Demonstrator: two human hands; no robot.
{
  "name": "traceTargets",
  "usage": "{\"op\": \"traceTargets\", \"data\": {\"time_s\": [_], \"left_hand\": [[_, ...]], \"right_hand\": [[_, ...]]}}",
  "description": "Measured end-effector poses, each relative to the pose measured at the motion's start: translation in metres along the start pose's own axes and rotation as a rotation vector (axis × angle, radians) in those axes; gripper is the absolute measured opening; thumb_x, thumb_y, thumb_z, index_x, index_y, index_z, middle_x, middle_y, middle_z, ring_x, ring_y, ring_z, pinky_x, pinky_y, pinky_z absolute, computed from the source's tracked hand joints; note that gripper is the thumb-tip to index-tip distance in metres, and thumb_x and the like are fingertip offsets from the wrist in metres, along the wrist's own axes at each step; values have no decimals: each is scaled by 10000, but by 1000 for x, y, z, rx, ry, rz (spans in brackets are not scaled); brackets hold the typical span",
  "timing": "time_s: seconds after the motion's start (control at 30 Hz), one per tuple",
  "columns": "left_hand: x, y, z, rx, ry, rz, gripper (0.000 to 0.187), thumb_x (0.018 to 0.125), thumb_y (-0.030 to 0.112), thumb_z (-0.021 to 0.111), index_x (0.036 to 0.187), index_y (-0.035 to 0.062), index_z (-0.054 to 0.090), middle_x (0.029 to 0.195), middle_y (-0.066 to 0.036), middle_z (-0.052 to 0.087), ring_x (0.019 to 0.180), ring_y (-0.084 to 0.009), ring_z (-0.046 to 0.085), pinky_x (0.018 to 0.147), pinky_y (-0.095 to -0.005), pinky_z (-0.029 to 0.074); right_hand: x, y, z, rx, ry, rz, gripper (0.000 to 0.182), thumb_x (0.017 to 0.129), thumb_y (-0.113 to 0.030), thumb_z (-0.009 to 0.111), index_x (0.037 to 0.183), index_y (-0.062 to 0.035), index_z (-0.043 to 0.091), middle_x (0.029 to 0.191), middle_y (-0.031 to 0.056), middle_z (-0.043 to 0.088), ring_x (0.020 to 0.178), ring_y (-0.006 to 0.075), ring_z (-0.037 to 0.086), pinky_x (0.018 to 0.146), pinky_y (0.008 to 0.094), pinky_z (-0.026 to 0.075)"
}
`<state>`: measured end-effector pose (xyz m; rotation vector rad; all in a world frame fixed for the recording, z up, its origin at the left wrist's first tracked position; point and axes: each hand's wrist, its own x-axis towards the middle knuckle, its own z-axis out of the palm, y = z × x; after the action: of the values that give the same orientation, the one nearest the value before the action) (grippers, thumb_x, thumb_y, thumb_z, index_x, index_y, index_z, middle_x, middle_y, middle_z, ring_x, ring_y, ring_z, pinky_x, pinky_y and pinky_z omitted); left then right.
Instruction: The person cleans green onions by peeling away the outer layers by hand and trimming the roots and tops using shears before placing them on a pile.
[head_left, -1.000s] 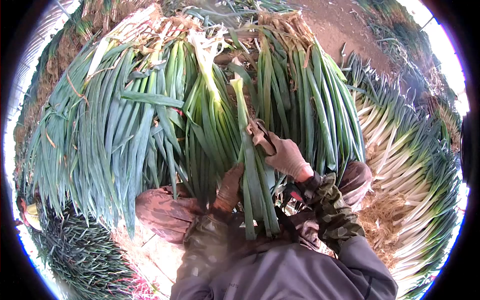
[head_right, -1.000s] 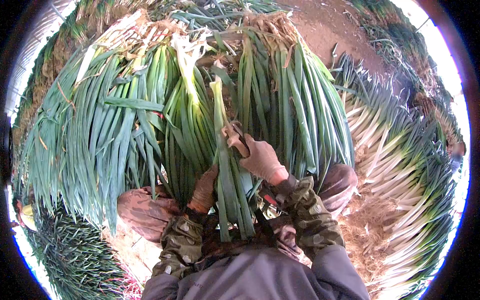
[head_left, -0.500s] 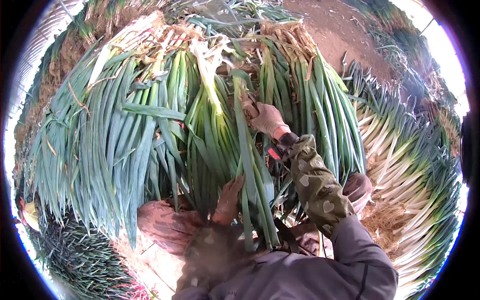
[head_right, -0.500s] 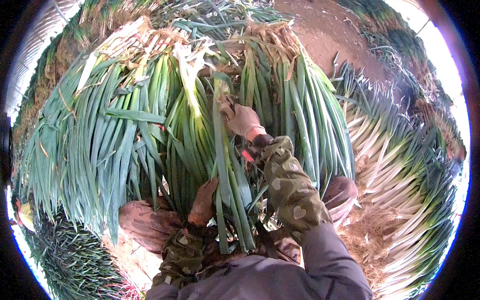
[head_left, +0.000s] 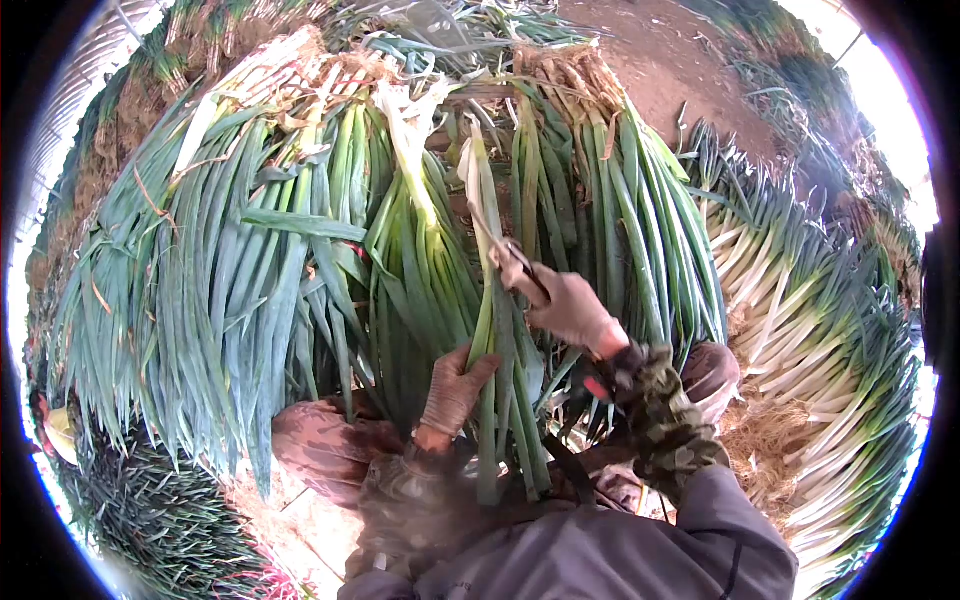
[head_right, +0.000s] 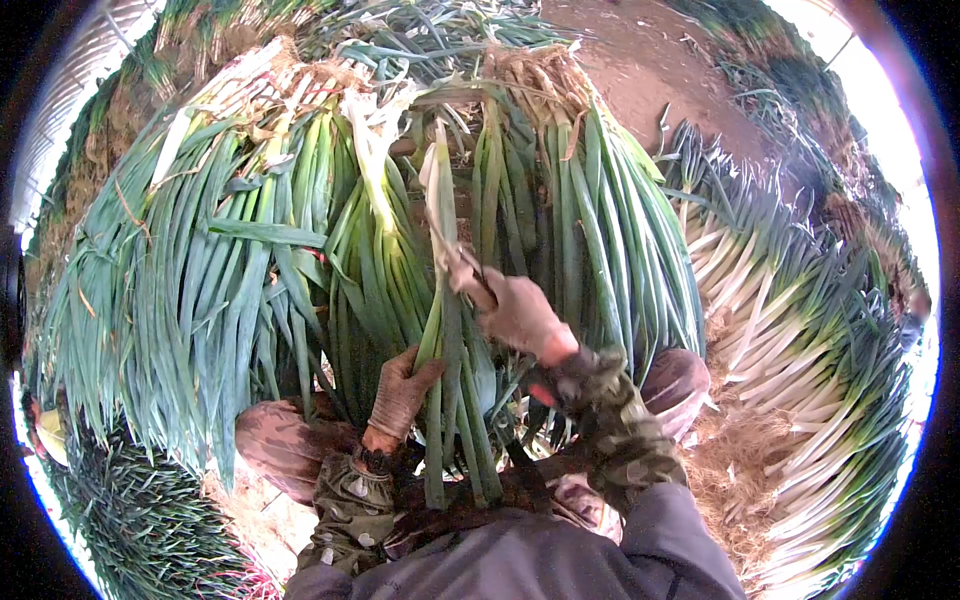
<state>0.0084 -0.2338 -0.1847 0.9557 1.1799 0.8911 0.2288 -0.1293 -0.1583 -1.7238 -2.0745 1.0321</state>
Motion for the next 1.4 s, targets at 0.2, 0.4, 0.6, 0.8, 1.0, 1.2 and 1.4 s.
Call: {"op": "traceTargets", "data": {"time_s": [0.2,0.4,0.6,0.8,1.0,1.2,1.4], "left_hand": [[-5,-1,12,413,59,184,427,938,318,717,1241,23,659,924,-181,729,844,-269,710,775,-372,536],[-11,7,13,620,88,193,520,907,445,725,1228,40,665,909,-219,719,858,-379,713,750,-412,537],[-29,25,-14,272,132,99,395,932,248,721,1226,-14,698,920,-100,742,779,-131,669,724,-265,547],[-57,59,-68,283,326,89,419,869,117,690,1266,-17,674,968,-159,760,791,-200,730,716,-292,579],[-3,116,-34,1352,-85,362,373,851,160,664,1188,30,568,1160,-174,594,1040,-366,617,883,-475,517],[217,73,61,1347,3,181,290,931,153,605,1154,-28,564,1126,-219,643,1024,-358,662,871,-480,542],[353,-16,93,1189,662,255,378,838,272,712,1086,16,586,935,-230,716,882,-334,733,737,-493,589]], "right_hand": [[-50,1,-2,26,66,22,497,813,-174,707,1280,-53,589,901,290,665,910,467,661,743,464,531],[-52,6,2,63,33,-11,567,786,-225,739,1304,-52,583,951,274,682,938,456,670,798,463,529],[-9,20,-4,-17,129,88,495,739,-249,767,1155,-32,613,948,262,691,942,468,651,810,489,518],[-9,23,-42,171,294,83,461,728,-236,772,1095,-23,594,862,236,680,852,432,675,766,455,540],[-13,55,-51,177,338,72,400,740,-177,749,1075,-25,590,847,240,677,822,438,675,754,465,537],[-34,49,-48,236,327,117,402,755,-133,735,1115,-32,587,780,230,644,696,377,655,676,444,525],[-42,57,-49,342,266,120,492,745,-127,728,1206,-35,583,793,251,578,700,411,578,707,415,517]]}}
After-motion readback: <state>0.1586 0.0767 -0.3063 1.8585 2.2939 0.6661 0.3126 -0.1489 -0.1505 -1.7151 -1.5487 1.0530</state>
